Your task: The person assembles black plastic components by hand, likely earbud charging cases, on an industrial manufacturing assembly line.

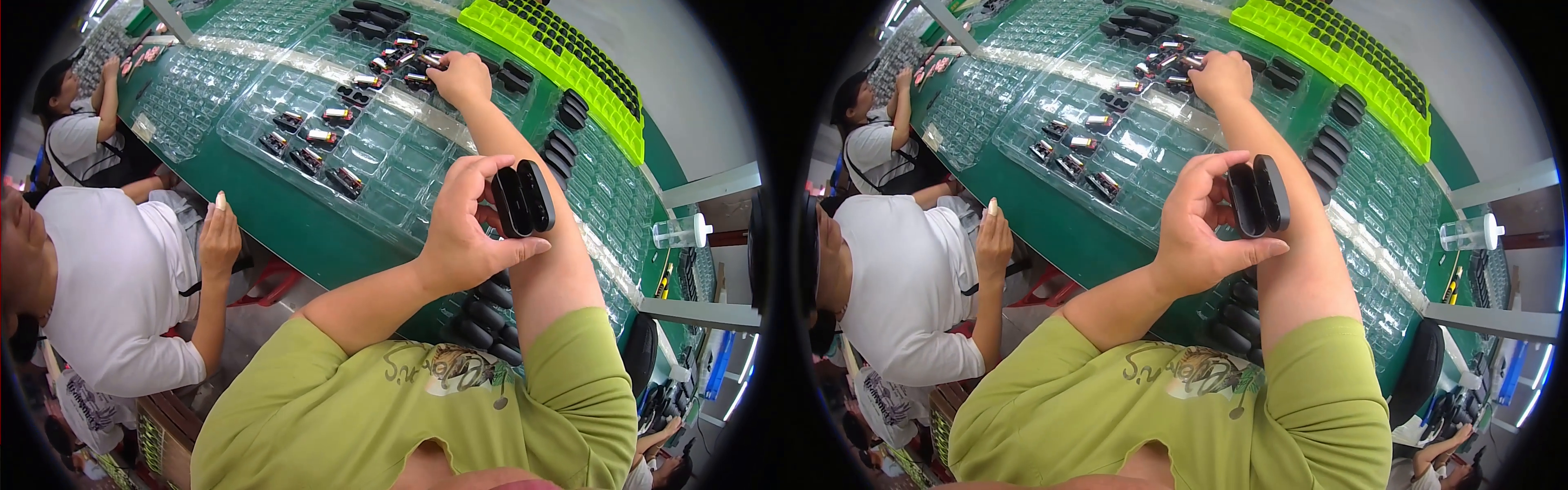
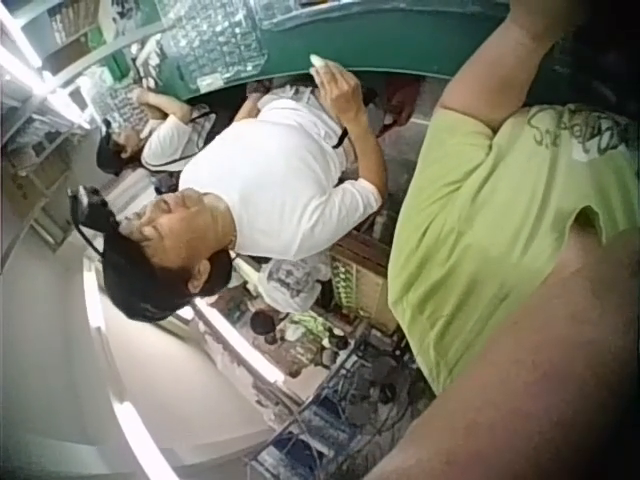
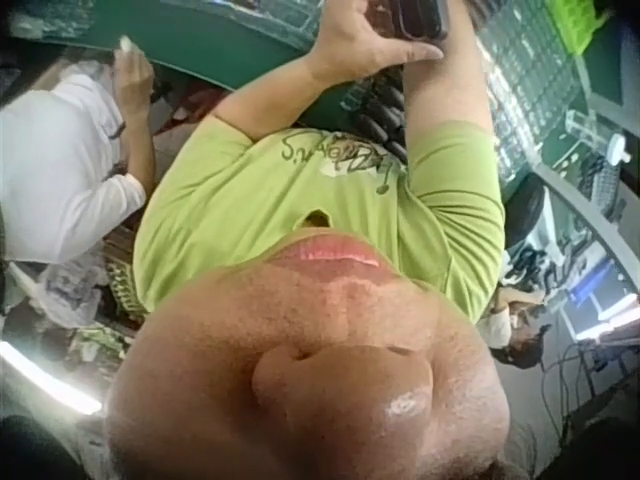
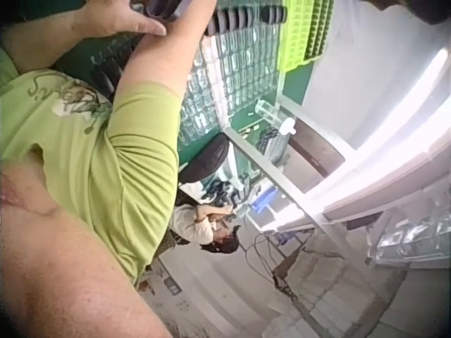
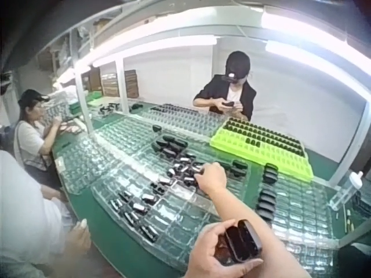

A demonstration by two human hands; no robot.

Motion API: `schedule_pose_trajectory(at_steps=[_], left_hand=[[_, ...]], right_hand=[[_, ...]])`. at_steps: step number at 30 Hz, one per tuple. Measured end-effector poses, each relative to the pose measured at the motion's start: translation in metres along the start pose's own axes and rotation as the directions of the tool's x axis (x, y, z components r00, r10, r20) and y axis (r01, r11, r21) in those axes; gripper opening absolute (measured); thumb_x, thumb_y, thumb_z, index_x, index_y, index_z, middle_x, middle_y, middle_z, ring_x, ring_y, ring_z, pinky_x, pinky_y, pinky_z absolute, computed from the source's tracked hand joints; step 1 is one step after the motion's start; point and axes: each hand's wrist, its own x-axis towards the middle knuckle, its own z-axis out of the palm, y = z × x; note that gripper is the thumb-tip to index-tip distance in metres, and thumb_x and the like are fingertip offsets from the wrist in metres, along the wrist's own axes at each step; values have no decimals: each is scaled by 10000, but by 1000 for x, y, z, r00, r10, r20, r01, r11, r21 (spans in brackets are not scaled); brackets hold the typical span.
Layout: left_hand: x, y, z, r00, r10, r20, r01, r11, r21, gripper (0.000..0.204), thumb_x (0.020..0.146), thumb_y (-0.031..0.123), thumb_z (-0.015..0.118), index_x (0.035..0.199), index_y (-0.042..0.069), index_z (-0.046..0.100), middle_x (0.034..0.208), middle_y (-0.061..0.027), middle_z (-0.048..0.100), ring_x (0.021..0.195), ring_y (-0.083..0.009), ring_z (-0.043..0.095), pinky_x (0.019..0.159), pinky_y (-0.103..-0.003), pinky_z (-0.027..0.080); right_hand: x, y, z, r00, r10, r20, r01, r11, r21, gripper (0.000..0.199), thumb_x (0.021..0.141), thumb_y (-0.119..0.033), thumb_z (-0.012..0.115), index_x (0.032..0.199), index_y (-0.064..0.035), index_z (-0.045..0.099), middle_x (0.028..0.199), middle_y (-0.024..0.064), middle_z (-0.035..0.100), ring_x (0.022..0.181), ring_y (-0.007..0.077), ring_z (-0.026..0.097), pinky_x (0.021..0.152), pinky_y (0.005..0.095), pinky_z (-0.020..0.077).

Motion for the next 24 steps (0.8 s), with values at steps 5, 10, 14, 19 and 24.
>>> schedule_pose_trajectory(at_steps=[5, 10, 14, 19, 24], left_hand=[[-1, -1, 8, 990, -143, -17, 129, 935, -331, 972, 680, 45, 909, 1450, -2, 318, 1252, -111, 508, 1043, -154, 614, 864, -294, 568], [12, -5, 2, 962, -273, -17, 214, 788, -577, 807, 684, -91, 855, 1369, -38, 432, 1158, -104, 591, 1025, -163, 619, 911, -324, 556], [11, -11, -1, 975, -193, 111, 220, 758, -614, 719, 700, -29, 848, 1334, -2, 509, 1163, -83, 611, 1054, -170, 616, 936, -318, 516], [8, -25, 6, 868, -253, 428, 460, 733, -500, 673, 775, 78, 769, 1366, -48, 475, 1274, -144, 598, 1151, -248, 612, 1076, -441, 463], [-2, -23, 25, 666, -244, 705, 709, 501, -496, 651, 780, 70, 787, 1342, -90, 498, 1163, -159, 646, 1074, -238, 658, 1027, -395, 516]], right_hand=[[-8, 12, -6, 979, -145, -147, 156, 985, 70, 296, 803, -310, 760, 997, -96, 696, 1015, 121, 685, 963, 310, 670, 848, 418, 535], [-74, 41, -62, 940, -174, -294, 286, 872, 398, 227, 784, -121, 747, 951, -55, 608, 919, 137, 676, 761, 311, 677, 688, 372, 546], [-162, 66, -115, 863, -274, -424, 443, 816, 373, 260, 744, 43, 751, 944, -35, 602, 925, 92, 631, 771, 217, 682, 671, 310, 570], [-257, 90, -151, 873, -293, -389, 432, 834, 342, 361, 753, 47, 743, 1085, -40, 636, 1008, 113, 646, 818, 209, 704, 746, 279, 577], [-322, 110, -183, 996, 75, -48, 1, 530, 848, 568, 755, -18, 793, 1285, -52, 592, 1165, 110, 629, 897, 138, 685, 803, 278, 552]])
